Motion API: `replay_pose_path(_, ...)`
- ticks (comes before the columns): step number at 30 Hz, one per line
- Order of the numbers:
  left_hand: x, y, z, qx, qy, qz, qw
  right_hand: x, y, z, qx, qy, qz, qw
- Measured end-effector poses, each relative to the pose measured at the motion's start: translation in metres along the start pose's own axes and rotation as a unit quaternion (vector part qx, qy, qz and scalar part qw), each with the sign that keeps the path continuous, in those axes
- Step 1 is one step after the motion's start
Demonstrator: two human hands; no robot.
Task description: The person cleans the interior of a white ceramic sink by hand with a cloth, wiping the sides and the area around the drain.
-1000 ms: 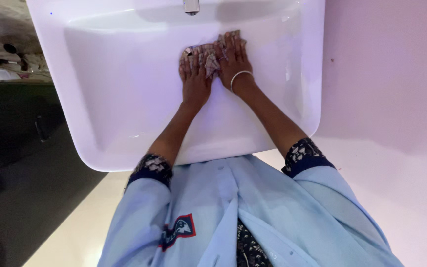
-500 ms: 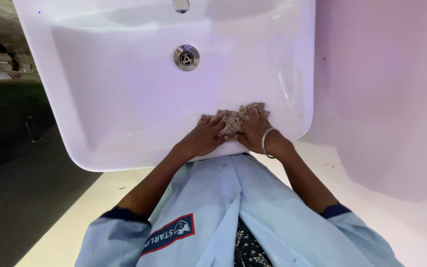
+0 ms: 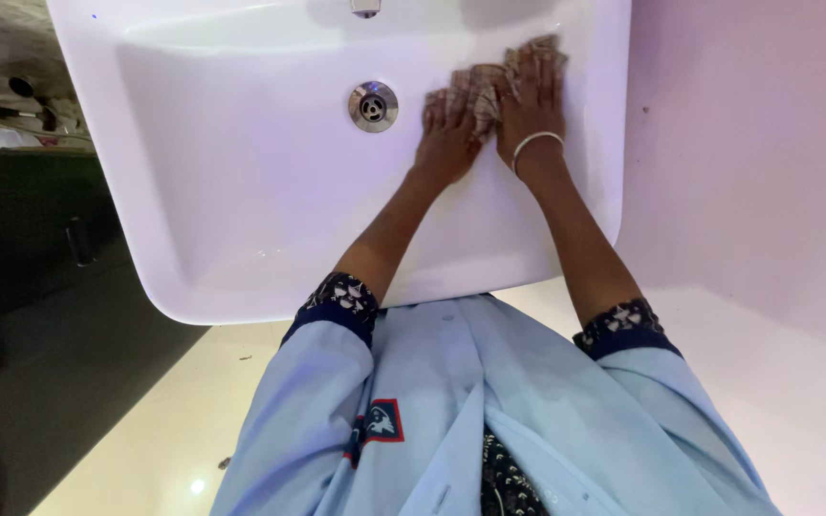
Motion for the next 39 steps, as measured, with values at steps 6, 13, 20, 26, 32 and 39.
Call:
replay_pose_path(6,0.087,0.133,-0.004,-0.06,0.068,0.161,0.983,-0.012,0.164,-0.017,-0.272,-0.028,0.021,0.962)
replay_pose_path(13,-0.019,0.253,-0.083,-0.075,0.105,-0.038,0.991,-0.16,0.13,-0.026,-0.164,-0.146,-0.249,0.943)
replay_pose_path(20,-0.104,0.125,-0.076,0.144,-0.054,-0.065,0.986,-0.156,-0.013,-0.002,-0.014,-0.12,-0.141,0.983)
replay_pose_path(26,0.001,0.055,-0.011,0.028,-0.001,0.015,0.999,-0.031,0.037,-0.011,-0.029,-0.092,0.009,0.995)
replay_pose_path(32,0.051,0.192,-0.038,-0.182,0.145,0.064,0.971,-0.058,0.179,-0.031,-0.223,-0.087,-0.059,0.969)
replay_pose_path(39,-0.066,0.247,-0.097,-0.079,0.055,-0.086,0.992,-0.199,0.092,-0.012,-0.123,-0.124,-0.273,0.946)
Point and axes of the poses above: each hand's wrist, its own y-axis away from the middle knuckle, its own z-axis out of the palm, x = y × z, the point moved 7 cm from there along -y, towards the middle knuckle, and after that the axes turned 9 degrees about y, right-handed, at the moved point
